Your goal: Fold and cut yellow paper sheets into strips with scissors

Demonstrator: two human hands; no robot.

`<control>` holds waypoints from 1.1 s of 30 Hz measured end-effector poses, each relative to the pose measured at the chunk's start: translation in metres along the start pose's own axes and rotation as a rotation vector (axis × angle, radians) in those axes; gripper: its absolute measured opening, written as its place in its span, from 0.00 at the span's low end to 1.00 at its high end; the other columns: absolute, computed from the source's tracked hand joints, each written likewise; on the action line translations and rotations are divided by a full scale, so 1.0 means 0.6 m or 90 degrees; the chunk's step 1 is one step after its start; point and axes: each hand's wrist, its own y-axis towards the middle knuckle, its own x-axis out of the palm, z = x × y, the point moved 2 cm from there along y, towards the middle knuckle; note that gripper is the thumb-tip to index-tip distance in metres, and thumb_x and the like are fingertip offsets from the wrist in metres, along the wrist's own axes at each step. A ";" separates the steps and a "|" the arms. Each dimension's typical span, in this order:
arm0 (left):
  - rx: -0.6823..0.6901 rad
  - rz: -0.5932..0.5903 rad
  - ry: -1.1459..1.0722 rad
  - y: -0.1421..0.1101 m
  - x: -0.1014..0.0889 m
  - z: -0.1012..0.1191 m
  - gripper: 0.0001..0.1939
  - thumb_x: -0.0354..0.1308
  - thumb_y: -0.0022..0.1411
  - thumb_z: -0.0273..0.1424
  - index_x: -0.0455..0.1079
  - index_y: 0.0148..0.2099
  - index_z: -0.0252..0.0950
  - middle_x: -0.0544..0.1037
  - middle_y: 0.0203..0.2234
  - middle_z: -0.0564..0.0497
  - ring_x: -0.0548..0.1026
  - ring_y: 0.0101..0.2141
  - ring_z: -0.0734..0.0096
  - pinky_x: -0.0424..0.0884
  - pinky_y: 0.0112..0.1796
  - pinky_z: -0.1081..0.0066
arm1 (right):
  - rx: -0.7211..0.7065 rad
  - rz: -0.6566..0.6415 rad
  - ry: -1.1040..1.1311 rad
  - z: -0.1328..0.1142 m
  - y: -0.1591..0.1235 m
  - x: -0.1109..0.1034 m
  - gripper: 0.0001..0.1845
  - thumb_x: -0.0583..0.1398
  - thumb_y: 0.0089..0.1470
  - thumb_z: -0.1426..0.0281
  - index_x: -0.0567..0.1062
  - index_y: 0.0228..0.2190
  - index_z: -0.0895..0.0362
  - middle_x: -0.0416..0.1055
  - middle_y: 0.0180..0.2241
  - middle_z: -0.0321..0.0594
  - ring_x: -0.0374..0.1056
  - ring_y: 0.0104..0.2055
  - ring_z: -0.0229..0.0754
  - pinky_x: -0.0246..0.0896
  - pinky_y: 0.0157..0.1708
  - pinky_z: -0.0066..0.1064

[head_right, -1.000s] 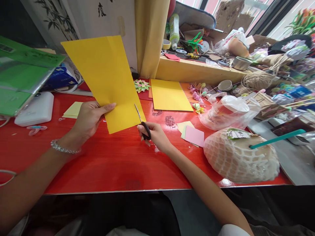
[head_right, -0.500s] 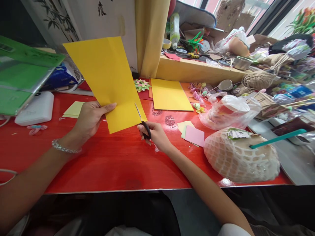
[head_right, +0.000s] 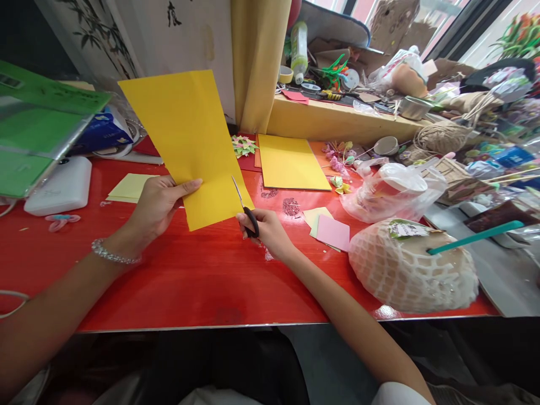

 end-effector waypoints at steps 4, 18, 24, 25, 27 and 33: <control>-0.016 0.005 -0.012 0.000 0.001 -0.002 0.13 0.66 0.50 0.34 0.77 0.39 0.35 0.80 0.39 0.47 0.76 0.42 0.61 0.75 0.43 0.64 | 0.001 0.002 0.016 0.001 0.000 0.003 0.23 0.61 0.49 0.52 0.68 0.20 0.59 0.64 0.16 0.32 0.52 0.13 0.27 0.40 0.12 0.24; -0.021 -0.024 -0.020 -0.004 0.010 -0.013 0.16 0.67 0.49 0.36 0.77 0.40 0.33 0.80 0.39 0.45 0.76 0.43 0.57 0.73 0.47 0.61 | -0.016 0.002 0.051 0.006 0.003 -0.003 0.23 0.60 0.49 0.50 0.69 0.22 0.59 0.65 0.19 0.35 0.56 0.18 0.31 0.45 0.13 0.24; -0.029 -0.033 -0.017 -0.007 0.013 -0.019 0.17 0.66 0.50 0.36 0.77 0.41 0.32 0.80 0.39 0.45 0.76 0.44 0.57 0.72 0.48 0.59 | -0.007 0.016 0.034 0.004 0.003 -0.006 0.25 0.60 0.48 0.48 0.68 0.23 0.58 0.65 0.19 0.35 0.57 0.18 0.31 0.45 0.13 0.24; -0.032 -0.035 -0.016 -0.007 0.013 -0.019 0.16 0.66 0.50 0.36 0.77 0.41 0.32 0.80 0.39 0.45 0.76 0.44 0.57 0.72 0.48 0.59 | -0.006 0.018 0.032 0.003 0.002 -0.005 0.25 0.60 0.47 0.48 0.68 0.23 0.58 0.65 0.18 0.35 0.57 0.18 0.31 0.45 0.13 0.24; -0.034 -0.040 -0.017 -0.008 0.014 -0.019 0.17 0.66 0.50 0.36 0.77 0.41 0.32 0.80 0.39 0.45 0.76 0.44 0.57 0.72 0.48 0.59 | -0.003 0.022 0.027 0.002 0.002 -0.005 0.24 0.61 0.47 0.48 0.67 0.23 0.58 0.64 0.18 0.35 0.56 0.18 0.31 0.45 0.14 0.24; -0.044 -0.032 -0.022 -0.008 0.016 -0.017 0.18 0.67 0.48 0.37 0.77 0.41 0.32 0.80 0.40 0.43 0.76 0.44 0.55 0.72 0.48 0.59 | 0.007 0.027 0.017 0.000 0.000 -0.003 0.24 0.60 0.48 0.49 0.66 0.22 0.57 0.64 0.18 0.35 0.56 0.19 0.31 0.45 0.15 0.25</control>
